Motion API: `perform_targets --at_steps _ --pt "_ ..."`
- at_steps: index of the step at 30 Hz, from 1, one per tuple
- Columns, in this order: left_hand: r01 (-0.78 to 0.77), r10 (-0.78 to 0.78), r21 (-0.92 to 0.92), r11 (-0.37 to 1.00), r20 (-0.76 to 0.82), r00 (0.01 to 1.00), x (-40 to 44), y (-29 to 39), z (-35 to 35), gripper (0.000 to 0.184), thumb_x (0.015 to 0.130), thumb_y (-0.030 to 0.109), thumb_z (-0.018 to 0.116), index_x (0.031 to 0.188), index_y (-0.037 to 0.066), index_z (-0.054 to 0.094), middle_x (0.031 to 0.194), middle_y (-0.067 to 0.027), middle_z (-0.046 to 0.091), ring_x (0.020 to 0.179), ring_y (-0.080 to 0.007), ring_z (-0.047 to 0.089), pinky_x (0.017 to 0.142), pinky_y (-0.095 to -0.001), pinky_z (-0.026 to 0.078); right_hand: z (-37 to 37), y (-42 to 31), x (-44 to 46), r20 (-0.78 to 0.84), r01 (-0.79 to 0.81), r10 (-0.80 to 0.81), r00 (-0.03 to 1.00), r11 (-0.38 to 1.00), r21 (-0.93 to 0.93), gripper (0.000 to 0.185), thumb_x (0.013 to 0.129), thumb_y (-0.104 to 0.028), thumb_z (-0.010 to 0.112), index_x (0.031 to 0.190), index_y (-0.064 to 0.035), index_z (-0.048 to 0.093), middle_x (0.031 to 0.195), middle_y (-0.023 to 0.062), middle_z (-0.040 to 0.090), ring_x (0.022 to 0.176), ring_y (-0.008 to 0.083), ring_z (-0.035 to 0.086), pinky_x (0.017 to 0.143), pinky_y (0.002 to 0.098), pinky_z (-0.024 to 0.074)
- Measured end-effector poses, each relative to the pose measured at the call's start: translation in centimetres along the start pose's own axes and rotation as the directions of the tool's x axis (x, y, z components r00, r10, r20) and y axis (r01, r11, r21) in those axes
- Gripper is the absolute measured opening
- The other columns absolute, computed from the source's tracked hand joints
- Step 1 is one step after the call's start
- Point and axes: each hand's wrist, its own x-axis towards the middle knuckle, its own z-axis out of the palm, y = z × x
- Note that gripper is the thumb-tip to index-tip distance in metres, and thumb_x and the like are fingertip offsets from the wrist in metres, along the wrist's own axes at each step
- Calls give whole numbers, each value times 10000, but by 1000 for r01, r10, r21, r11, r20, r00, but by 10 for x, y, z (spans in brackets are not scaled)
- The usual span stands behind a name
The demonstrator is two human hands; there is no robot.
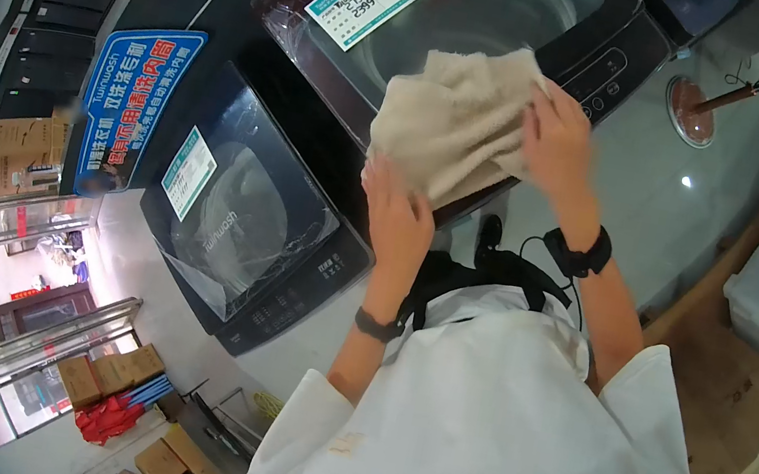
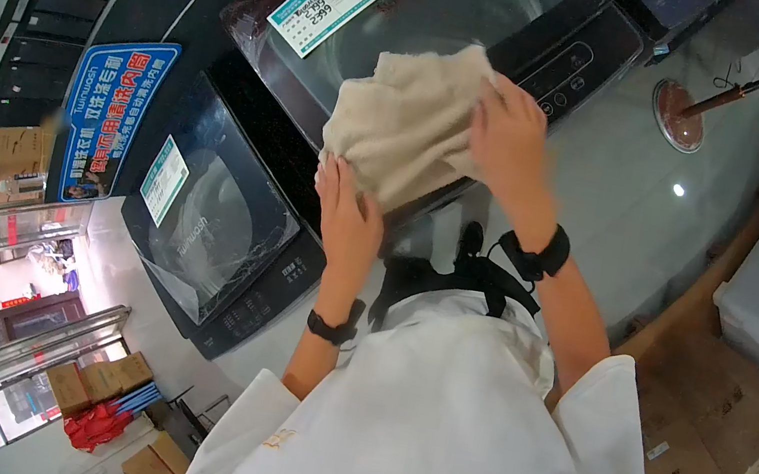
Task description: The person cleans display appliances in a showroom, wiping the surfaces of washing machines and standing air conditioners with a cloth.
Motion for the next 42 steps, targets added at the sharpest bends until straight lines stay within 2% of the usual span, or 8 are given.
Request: perform_targets --at_steps 4,10,13,17,24,33,36,42 --pt "-16 16 38 999 14 1000 10 0 7 587 953 99 589 1464 -142 429 1581 -325 360 1483 -496 325 1245 -532 251 23 -32 -13 166 118 -118 979 993 6 490 890 -191 715 1305 48 611 1453 215 547 1397 381 484 1187 476 375" --pt "12 -14 36 999 63 998 -5 -5 5 610 938 104 602 1476 -125 426 1588 -321 356 1474 -511 329 1234 -551 260 21 -47 -36 287 275 -322 902 942 193 503 873 -174 719 1319 29 603 1472 197 537 1427 362 463 1189 532 362" --pt "-45 44 20 999 41 998 -7 -16 5 627 921 98 616 1475 -121 422 1586 -320 357 1470 -519 329 1231 -554 265 30 -30 -27 330 378 -363 872 926 18 434 912 -191 659 1288 22 614 1453 187 548 1417 355 469 1194 496 351" --pt "-43 43 1 999 -19 999 14 -27 9 645 912 105 626 1461 -153 405 1578 -342 348 1464 -531 322 1235 -547 253 56 -43 0 309 204 -190 932 979 -13 458 952 -181 649 1354 29 584 1499 196 505 1444 370 438 1196 518 348" --pt "22 -19 46 999 -69 997 21 -20 16 663 937 161 622 1453 -185 393 1559 -364 358 1464 -522 329 1233 -547 263 62 -71 -23 288 385 -414 864 910 152 436 902 -152 603 1271 79 612 1485 221 528 1425 390 465 1196 529 340" --pt "62 -63 64 996 16 998 3 19 15 648 928 172 630 1439 -171 428 1541 -330 404 1456 -486 371 1201 -532 331 33 -13 0 263 369 -319 911 914 -167 427 943 -128 543 1348 -27 635 1499 128 551 1429 329 479 1196 554 318" --pt "-18 19 57 998 -29 999 24 23 26 639 922 173 633 1428 -168 444 1522 -335 425 1452 -493 375 1207 -534 320 61 -22 16 243 284 -238 940 944 -171 388 954 -88 571 1322 26 621 1518 134 533 1438 357 465 1187 566 335" --pt "-64 62 66 996 37 997 22 22 37 644 915 151 653 1424 -175 431 1498 -366 435 1434 -539 372 1207 -567 294 65 -46 -9 230 299 -299 926 954 36 348 920 -126 562 1197 58 664 1475 163 565 1418 352 484 1188 550 330"
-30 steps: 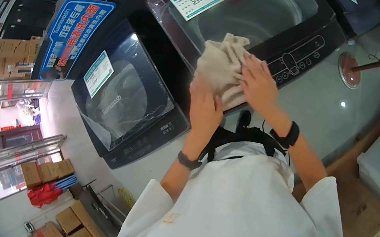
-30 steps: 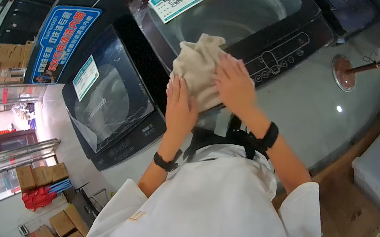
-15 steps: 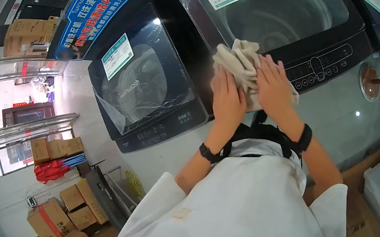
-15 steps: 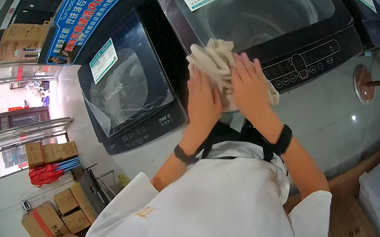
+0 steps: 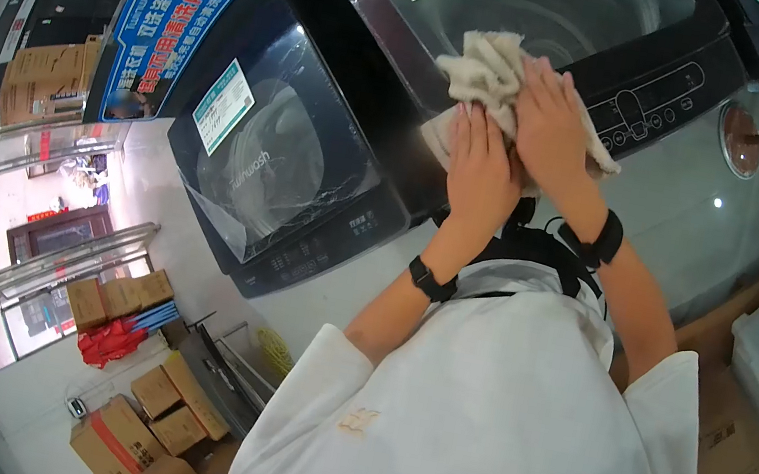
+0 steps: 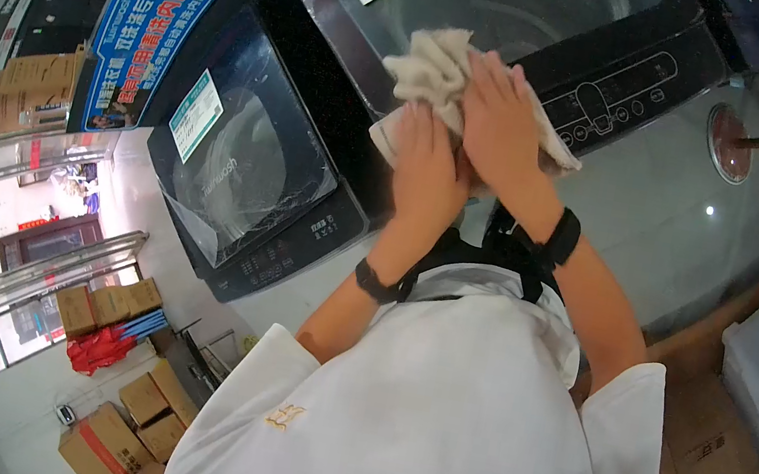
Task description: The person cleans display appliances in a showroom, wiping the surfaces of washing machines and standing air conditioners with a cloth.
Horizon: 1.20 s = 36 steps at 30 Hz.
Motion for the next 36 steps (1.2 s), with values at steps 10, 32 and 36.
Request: perform_targets --at_steps 10,32,36 --pt "-5 5 -3 1000 57 998 -8 19 -8 676 930 204 664 1453 -150 420 1525 -367 413 1460 -538 343 1209 -583 271 -33 29 -22 -81 -157 151 985 985 -71 339 902 -110 650 1233 -101 719 1467 53 595 1446 321 456 1209 562 298" --pt "-385 452 -274 882 724 521 -31 91 7 524 933 62 528 1429 -87 449 1441 -386 460 1338 -572 433 1134 -549 364 -74 -2 -208 79 -632 700 710 583 510 223 819 -54 661 1033 -32 720 1259 122 681 1328 348 548 1118 490 420" --pt "-216 447 -399 891 855 264 -20 180 41 504 890 4 517 1389 -65 520 1275 -318 611 1147 -473 606 1005 -463 468 -131 25 -273 57 -677 865 499 348 648 175 877 -39 624 1035 -26 697 1022 174 703 1011 380 680 856 469 527"
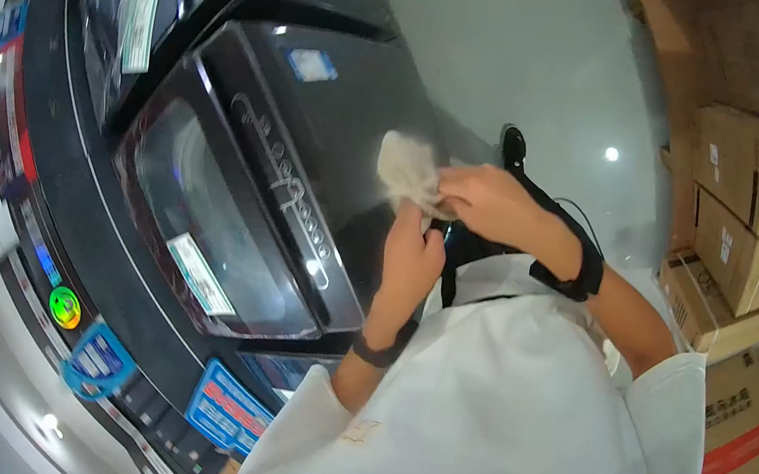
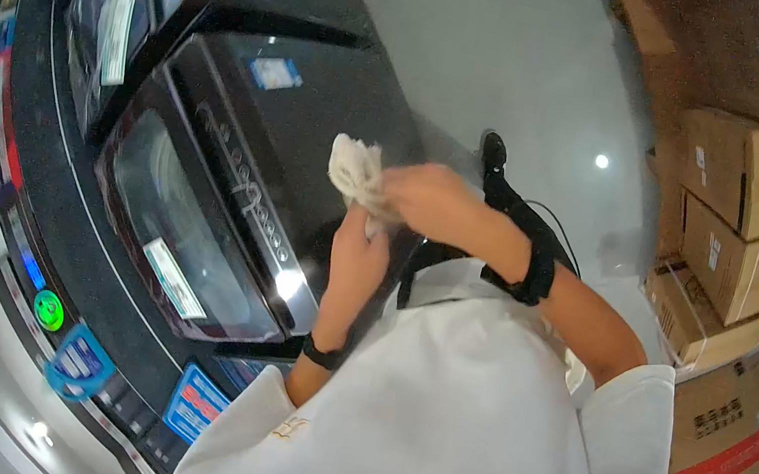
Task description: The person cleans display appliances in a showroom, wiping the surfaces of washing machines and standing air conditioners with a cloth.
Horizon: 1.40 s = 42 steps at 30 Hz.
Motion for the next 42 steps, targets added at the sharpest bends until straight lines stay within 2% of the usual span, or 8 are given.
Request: perform_targets --at_steps 2,6,9,21,28,32,38,42 --pt "-194 194 -62 979 -3 981 37 19 9 427 903 -16 519 1320 -62 599 1109 -212 718 993 -321 682 903 -368 495 -54 -4 -4 -102 -34 38 994 999 41 133 906 -60 637 1024 -14 676 965 164 690 879 357 699 755 418 541" --pt "-23 129 -371 928 263 956 97 55 2 348 1030 59 551 1364 -20 609 1232 -75 698 1101 -156 653 930 -286 489 -144 -2 -5 -6 -215 219 976 964 157 124 929 -83 660 968 35 663 987 168 700 819 332 664 743 368 517" --pt "162 73 -706 689 291 954 122 84 4 391 1031 106 601 1404 -10 578 1289 -80 672 1167 -159 630 973 -291 495 -160 3 6 -135 -27 62 989 968 250 145 929 -87 664 989 45 665 1063 183 719 821 329 666 746 372 519" --pt "84 75 -458 885 319 945 306 197 -40 305 979 91 657 1275 19 659 938 1 687 743 -52 562 632 -232 450 -297 27 134 -96 -217 257 962 926 310 279 965 -245 666 892 21 628 710 128 544 643 181 481 629 362 437" --pt "-375 373 -55 925 305 876 486 338 -68 285 894 102 591 1144 -27 637 946 -292 696 872 -503 666 762 -505 525 -450 47 241 -235 -313 381 894 908 279 267 978 -225 676 904 32 660 684 51 509 660 92 429 596 302 391" --pt "-514 419 160 843 402 814 561 427 -76 285 877 52 558 1147 -19 617 915 -296 686 889 -511 656 773 -541 520 -518 51 276 -357 -331 431 829 892 308 270 971 -213 679 877 37 645 679 48 496 655 97 425 593 313 389" --pt "-558 495 16 830 439 750 670 554 -72 264 900 94 610 1141 -13 615 897 -264 706 864 -476 690 747 -488 542 -637 66 335 -606 -227 296 738 955 190 322 974 -274 650 899 39 640 679 135 532 618 177 459 602 356 434" --pt "-631 621 -4 775 190 761 761 638 -51 188 956 134 633 1083 -4 615 826 -195 722 741 -314 704 670 -393 534 -759 71 359 -672 -236 384 634 923 305 301 971 -255 666 887 33 641 682 87 535 641 135 467 612 313 435"
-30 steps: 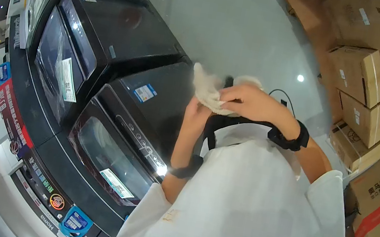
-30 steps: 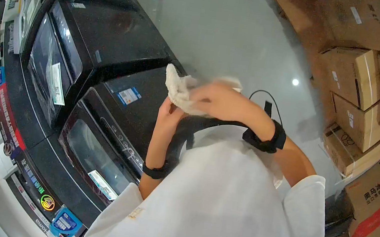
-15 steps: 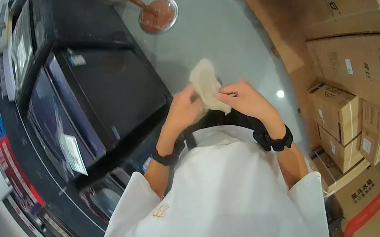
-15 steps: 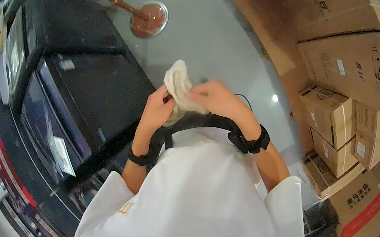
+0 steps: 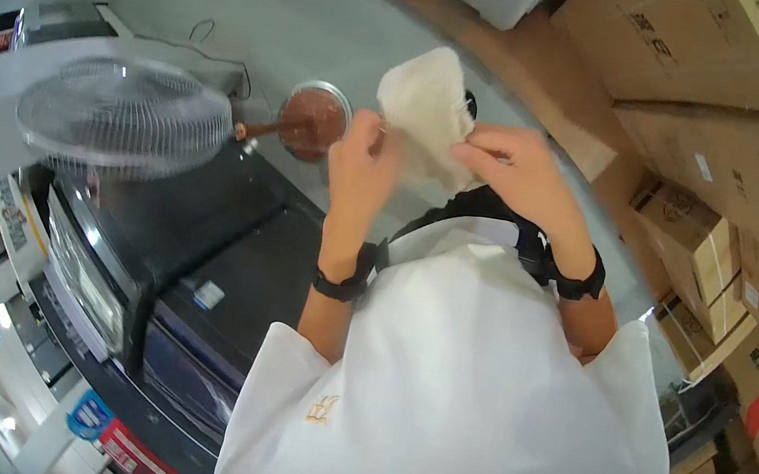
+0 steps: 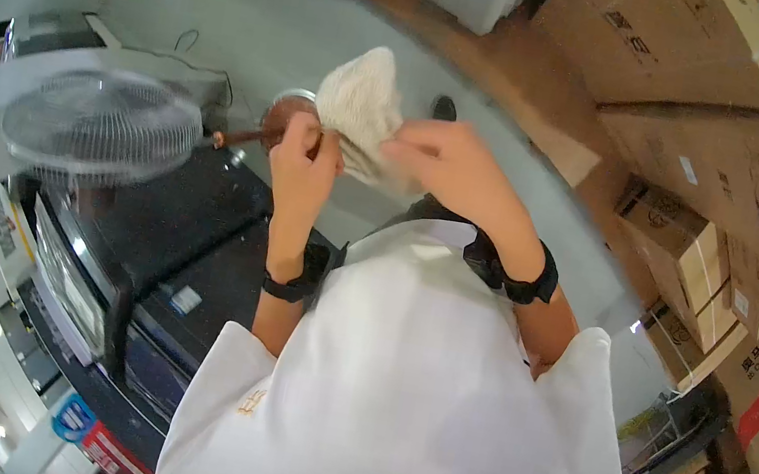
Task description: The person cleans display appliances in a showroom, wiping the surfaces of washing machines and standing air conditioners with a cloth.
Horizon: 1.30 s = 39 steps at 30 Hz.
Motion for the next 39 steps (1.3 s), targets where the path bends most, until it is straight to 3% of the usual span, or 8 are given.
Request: perform_targets --at_steps 2,11,13,14,16,20,30,39 --pt "-84 79 -17 996 -205 976 62 1 4 147 971 103 633 1040 -24 601 701 -118 714 598 -155 643 607 -310 504 -29 -19 46 -127 5 -2 992 1000 24 298 966 -250 681 872 30 641 692 59 539 653 118 460 617 295 435" --pt "-390 283 -190 901 -424 860 334 87 -32 174 1019 136 632 1107 3 564 925 -118 775 816 -118 734 696 -282 541 -114 -96 270 -740 207 -419 526 907 -366 178 946 -141 712 1045 3 745 814 94 718 679 168 602 673 294 505" --pt "-434 264 -400 807 -414 871 392 102 -34 195 1012 142 628 1127 -5 573 985 -157 770 854 -183 748 740 -307 550 -126 -110 313 -787 69 -251 563 964 -258 258 960 -159 675 1156 4 719 1105 193 729 964 320 699 862 356 538" --pt "-454 266 -498 739 -403 876 425 108 -36 206 1009 145 626 1138 -9 577 1015 -176 768 874 -216 755 762 -320 555 -128 -117 338 -821 39 -216 529 972 -231 231 967 -125 646 1148 2 713 1111 197 718 987 344 691 879 385 529" --pt "-480 435 -96 872 -297 850 487 102 -42 269 979 132 629 1201 -13 586 1118 -206 736 991 -309 729 867 -398 544 -137 -106 385 -854 -37 -256 453 952 -305 197 959 -106 615 1043 15 744 1107 196 714 1093 333 662 969 393 501" --pt "-710 732 214 671 -40 680 593 51 -23 469 923 168 658 1357 8 578 1347 -263 633 1268 -493 574 1073 -560 444 -123 -54 458 -826 -528 -436 357 635 -564 468 986 -296 637 1335 16 636 1404 227 589 1303 362 558 1108 484 408" --pt "-915 812 136 380 425 401 646 67 -14 510 827 224 652 1304 45 633 1481 -225 500 1436 -443 425 1174 -673 260 -97 -57 538 -893 -793 -366 262 445 -416 478 954 -265 566 1340 9 627 1526 220 491 1443 398 443 1193 629 272" --pt "-948 870 178 264 380 314 648 74 -15 389 802 243 685 1141 53 685 1259 -161 619 1282 -374 554 1165 -580 326 -102 -47 528 -886 -808 -411 214 435 -397 437 963 -248 573 1313 4 646 1481 203 547 1410 401 483 1175 634 304"
